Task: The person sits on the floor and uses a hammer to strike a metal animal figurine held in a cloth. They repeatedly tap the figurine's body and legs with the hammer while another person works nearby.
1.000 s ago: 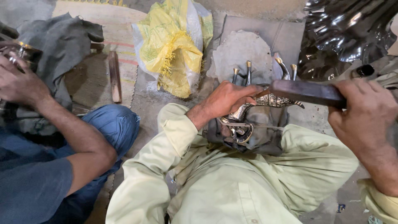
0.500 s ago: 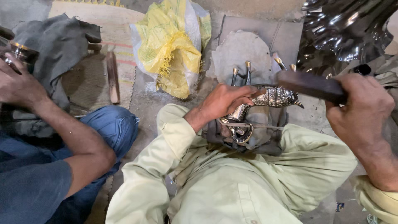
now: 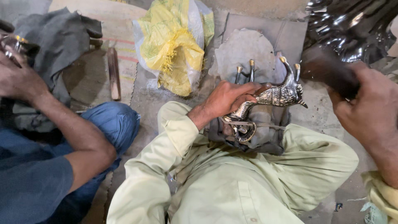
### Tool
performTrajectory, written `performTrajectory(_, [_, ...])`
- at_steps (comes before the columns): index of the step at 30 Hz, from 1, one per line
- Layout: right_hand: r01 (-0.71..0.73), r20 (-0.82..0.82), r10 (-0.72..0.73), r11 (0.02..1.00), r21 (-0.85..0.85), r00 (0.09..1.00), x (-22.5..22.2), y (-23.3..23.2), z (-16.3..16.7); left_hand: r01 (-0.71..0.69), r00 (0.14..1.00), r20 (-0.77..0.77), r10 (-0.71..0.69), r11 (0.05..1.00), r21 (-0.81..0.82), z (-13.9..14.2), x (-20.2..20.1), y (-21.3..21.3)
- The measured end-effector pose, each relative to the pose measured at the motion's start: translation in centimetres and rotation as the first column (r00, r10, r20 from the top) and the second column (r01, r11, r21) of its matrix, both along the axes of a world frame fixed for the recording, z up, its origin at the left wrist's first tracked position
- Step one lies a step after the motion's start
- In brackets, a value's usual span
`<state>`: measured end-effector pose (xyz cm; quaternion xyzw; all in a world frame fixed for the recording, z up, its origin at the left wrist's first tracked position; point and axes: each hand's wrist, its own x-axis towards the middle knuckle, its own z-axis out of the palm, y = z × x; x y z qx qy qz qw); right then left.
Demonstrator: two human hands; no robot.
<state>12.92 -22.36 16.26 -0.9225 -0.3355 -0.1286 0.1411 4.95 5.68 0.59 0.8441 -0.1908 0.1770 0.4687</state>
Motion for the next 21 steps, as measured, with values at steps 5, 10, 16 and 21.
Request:
performTrajectory(5, [0.027,-0.072,-0.019,0.992,0.119,0.997,-0.5,-0.1,-0.4,0.015,0.999,0.048,-0.015,1.0,0.005,-0.1,0.3,0.1])
performTrajectory(10, [-0.073,0.194,0.095,0.991,-0.116,0.976,-0.4,-0.7,-1.0,0.022,0.999,0.026,-0.023,1.0,0.011,0.3,0.3,0.3])
performTrajectory(16, [-0.031,0.165,0.075,0.966,-0.256,0.984,-0.2,-0.5,-0.2,-0.022,0.999,0.035,0.025,0.997,-0.078,0.3,-0.7,0.0])
performTrajectory(21, [0.185,-0.462,0.014,0.905,0.384,0.887,0.8,1.3,0.4,-0.072,0.997,0.023,0.077,0.987,-0.146,0.1,-1.0,0.0])
